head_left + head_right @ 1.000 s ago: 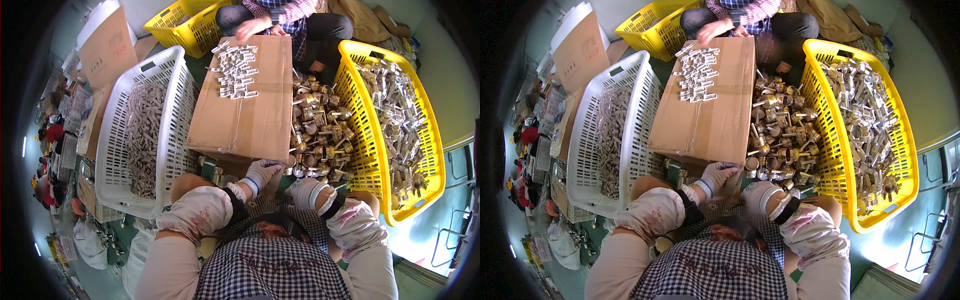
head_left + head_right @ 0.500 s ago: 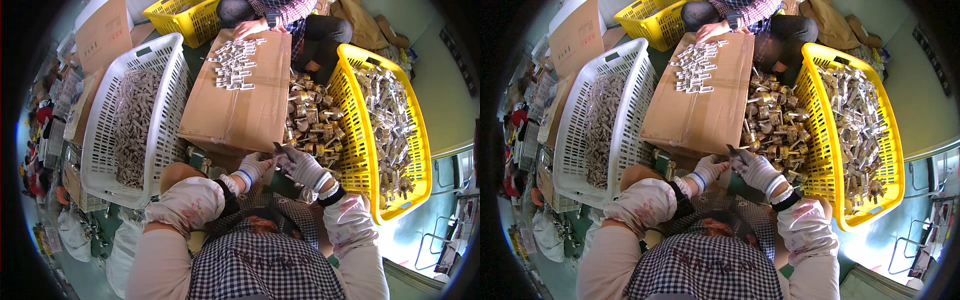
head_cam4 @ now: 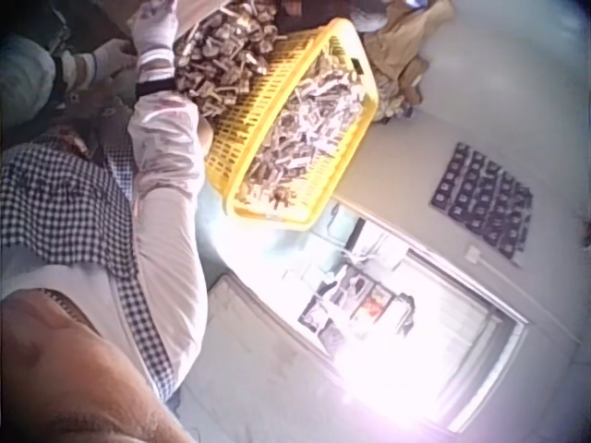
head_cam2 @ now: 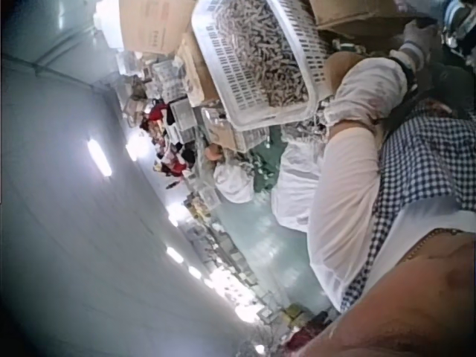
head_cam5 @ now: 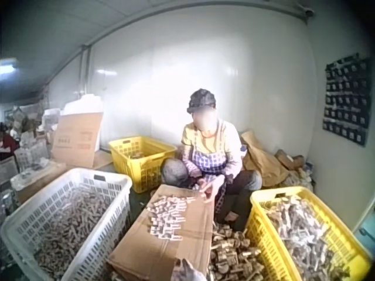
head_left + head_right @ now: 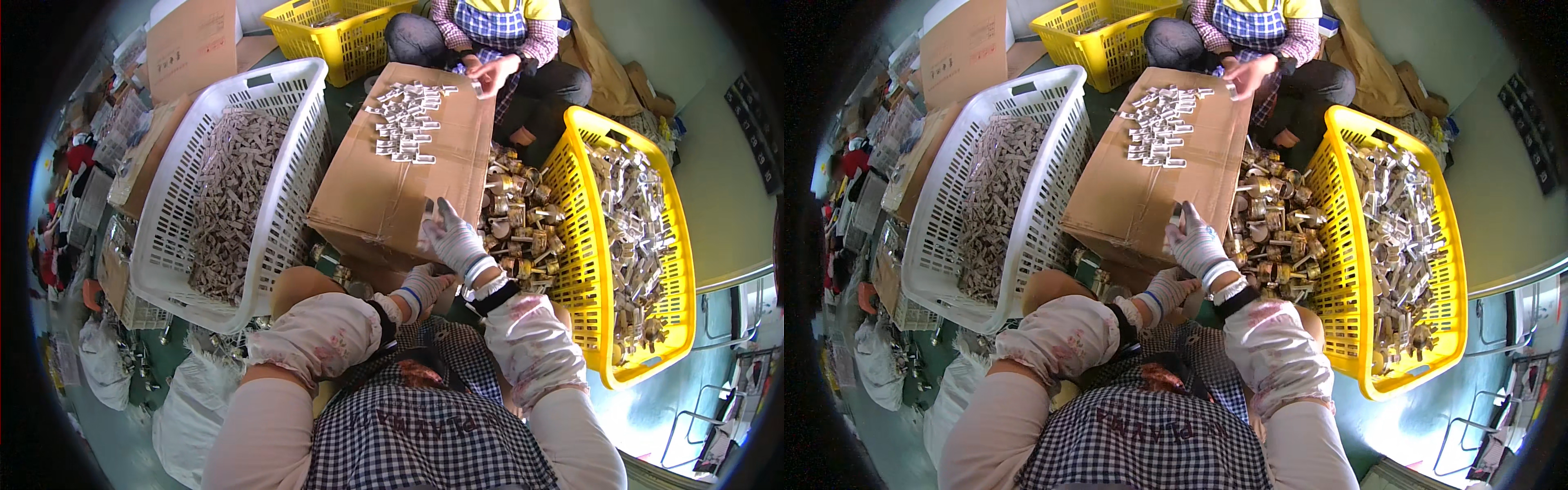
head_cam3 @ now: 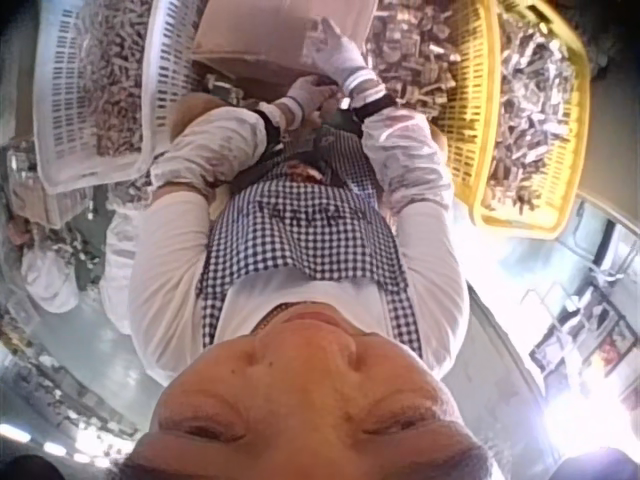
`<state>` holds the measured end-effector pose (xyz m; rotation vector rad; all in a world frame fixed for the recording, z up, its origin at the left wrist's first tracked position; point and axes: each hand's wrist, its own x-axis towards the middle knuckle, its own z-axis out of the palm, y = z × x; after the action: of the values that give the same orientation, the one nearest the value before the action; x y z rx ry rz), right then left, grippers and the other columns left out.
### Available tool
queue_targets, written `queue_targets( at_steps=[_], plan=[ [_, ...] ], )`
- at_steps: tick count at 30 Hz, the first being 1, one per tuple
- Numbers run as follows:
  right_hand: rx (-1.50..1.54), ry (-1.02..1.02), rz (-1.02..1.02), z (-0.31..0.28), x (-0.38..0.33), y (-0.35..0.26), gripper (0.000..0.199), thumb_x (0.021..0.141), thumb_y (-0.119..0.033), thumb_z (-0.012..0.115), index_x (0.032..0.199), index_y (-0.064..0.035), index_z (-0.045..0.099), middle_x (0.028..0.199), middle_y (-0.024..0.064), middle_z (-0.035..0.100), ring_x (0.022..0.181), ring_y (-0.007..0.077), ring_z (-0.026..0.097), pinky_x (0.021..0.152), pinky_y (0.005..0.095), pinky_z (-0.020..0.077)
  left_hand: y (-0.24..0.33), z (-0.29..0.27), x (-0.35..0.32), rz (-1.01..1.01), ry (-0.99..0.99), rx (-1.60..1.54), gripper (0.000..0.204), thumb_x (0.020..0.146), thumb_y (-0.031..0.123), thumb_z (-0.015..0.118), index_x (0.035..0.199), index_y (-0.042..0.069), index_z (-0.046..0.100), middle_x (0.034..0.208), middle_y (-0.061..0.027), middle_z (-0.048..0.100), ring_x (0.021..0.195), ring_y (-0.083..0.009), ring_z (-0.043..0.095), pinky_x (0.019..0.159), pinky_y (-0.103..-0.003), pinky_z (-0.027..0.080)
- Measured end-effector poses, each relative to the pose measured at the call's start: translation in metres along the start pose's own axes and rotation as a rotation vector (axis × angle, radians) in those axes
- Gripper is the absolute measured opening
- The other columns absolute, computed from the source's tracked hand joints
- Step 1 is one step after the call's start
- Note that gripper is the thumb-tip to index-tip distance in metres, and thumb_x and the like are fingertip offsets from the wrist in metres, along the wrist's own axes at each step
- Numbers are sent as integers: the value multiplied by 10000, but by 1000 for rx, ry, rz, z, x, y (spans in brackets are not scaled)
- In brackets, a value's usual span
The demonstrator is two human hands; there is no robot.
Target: Sorting and organizing small metal and plastic components from bins onto a cardboard box.
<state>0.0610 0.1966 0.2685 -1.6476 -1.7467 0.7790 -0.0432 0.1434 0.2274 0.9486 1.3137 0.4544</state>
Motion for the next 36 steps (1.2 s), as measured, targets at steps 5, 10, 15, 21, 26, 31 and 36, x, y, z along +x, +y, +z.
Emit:
queue_targets(
  at_steps=[5, 10, 15, 21, 26, 31, 36],
  plan=[
    [218, 103, -44, -37, -19, 8, 545, 880, -194, 650, 1358, -64, 423, 1167, 238, 605, 1023, 378, 622, 837, 395, 509, 30, -7, -30, -58, -19, -56, 439, 849, 235, 714, 1185, -26, 608, 1035, -145, 687, 907, -204, 642, 779, -327, 518],
    [-475, -309, 252, -71, -61, 25, 507, 939, -437, 464, 1305, -86, 463, 985, 253, 653, 955, 425, 622, 825, 483, 507, 23, -9, -31, 97, 34, 188, 582, 821, 299, 731, 1201, -104, 552, 1088, -217, 660, 963, -257, 654, 826, -326, 509],
    [-440, -523, 165, -52, -99, 68, 531, 953, -490, 409, 1282, -80, 489, 980, 256, 652, 955, 417, 628, 826, 464, 506, 18, -9, -21, 74, 161, 459, 656, 776, 385, 755, 1144, -123, 564, 1058, -260, 656, 1006, -314, 651, 841, -346, 508],
    [-113, -296, 179, 7, -97, 105, 410, 961, -227, 552, 1309, -31, 462, 1055, 162, 654, 977, 292, 632, 872, 328, 500, 14, -9, -20, 82, 113, 410, 527, 827, 350, 717, 1130, -62, 589, 1044, -200, 677, 942, -257, 671, 805, -350, 526],
    [398, 181, 390, 64, -106, 96, 414, 893, -236, 675, 1182, 11, 512, 1040, 123, 653, 916, 186, 607, 791, 294, 506, -25, -21, 4, 374, 134, 512, 271, 825, 222, 640, 997, 17, 680, 961, -218, 682, 922, -334, 665, 813, -397, 517],
    [741, 405, 428, 61, -110, 75, 406, 884, -229, 680, 1182, -3, 523, 1021, 125, 638, 889, 201, 598, 769, 312, 507, 22, -33, -40, 454, -117, 767, 354, 824, 288, 590, 1053, 28, 661, 1028, -237, 657, 984, -401, 624, 885, -447, 483],
    [284, 233, 112, 51, -120, 70, 380, 888, -215, 610, 1208, -42, 499, 1086, 80, 600, 1003, 207, 553, 886, 322, 436, 75, -78, -66, 618, 93, 827, 344, 870, 287, 557, 1116, 55, 624, 966, -202, 676, 937, -379, 641, 850, -443, 499]
  ],
)
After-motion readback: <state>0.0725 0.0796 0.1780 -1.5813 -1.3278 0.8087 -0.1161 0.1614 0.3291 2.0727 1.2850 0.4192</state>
